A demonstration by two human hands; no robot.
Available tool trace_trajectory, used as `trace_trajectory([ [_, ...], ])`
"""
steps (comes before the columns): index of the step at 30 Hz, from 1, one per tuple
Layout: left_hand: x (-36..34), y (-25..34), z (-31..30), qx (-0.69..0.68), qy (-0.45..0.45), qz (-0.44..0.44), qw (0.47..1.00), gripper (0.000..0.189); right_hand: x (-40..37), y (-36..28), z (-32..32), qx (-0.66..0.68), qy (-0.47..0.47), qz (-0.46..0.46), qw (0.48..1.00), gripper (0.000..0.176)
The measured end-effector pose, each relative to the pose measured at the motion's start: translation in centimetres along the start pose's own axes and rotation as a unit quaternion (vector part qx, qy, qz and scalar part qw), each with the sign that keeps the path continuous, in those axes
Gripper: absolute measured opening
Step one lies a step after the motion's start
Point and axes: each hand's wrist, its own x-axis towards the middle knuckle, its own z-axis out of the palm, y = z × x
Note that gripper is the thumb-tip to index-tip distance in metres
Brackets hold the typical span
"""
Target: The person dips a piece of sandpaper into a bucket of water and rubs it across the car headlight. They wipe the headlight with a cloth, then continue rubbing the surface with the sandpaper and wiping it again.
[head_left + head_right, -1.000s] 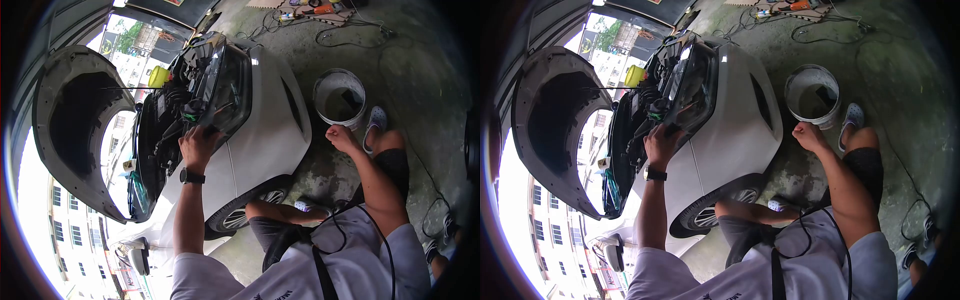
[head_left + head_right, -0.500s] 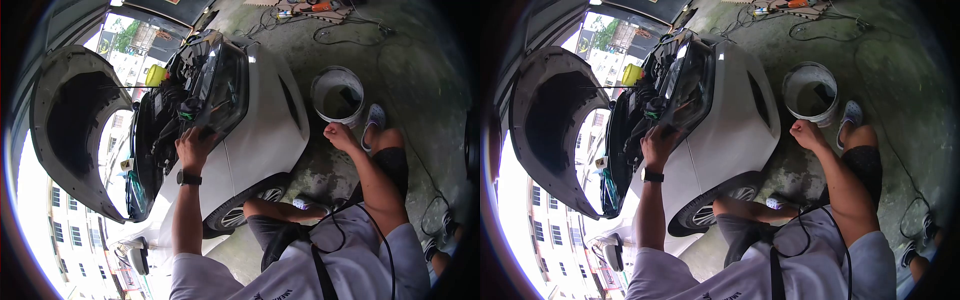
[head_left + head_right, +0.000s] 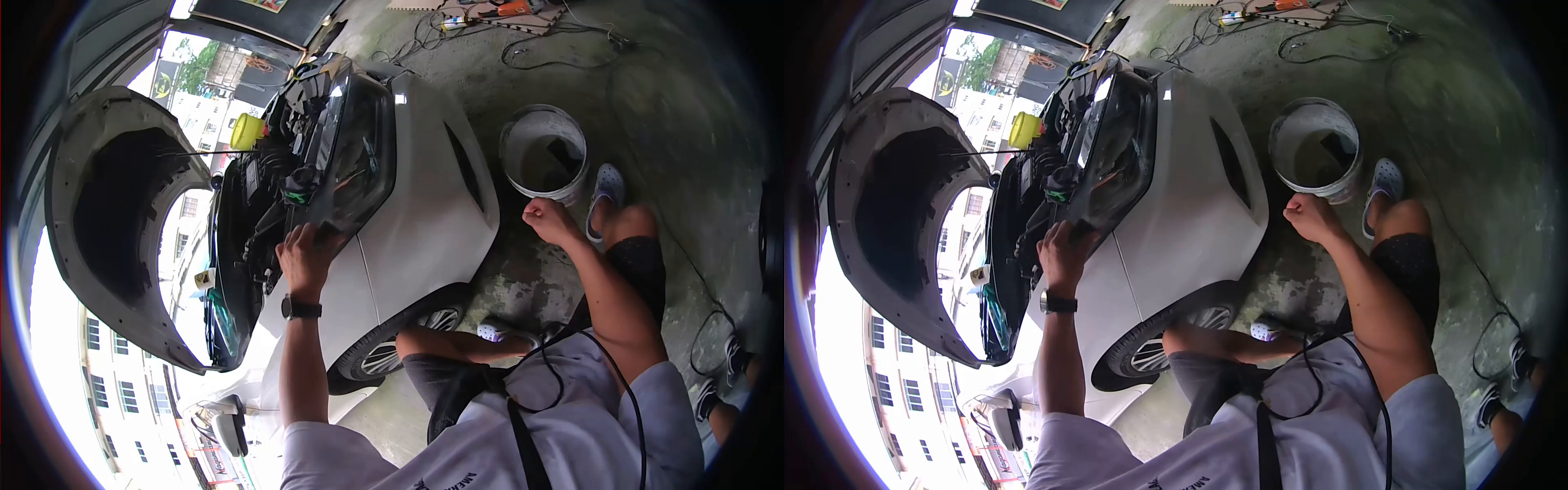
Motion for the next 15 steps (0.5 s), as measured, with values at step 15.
trace_trajectory([
  [15,-1.0,-0.7,-0.2,0.010,0.004,0.009,1.000,0.038,-0.1,0.1,0.0,-0.006,0.012,-0.029,0.999,0.029],
])
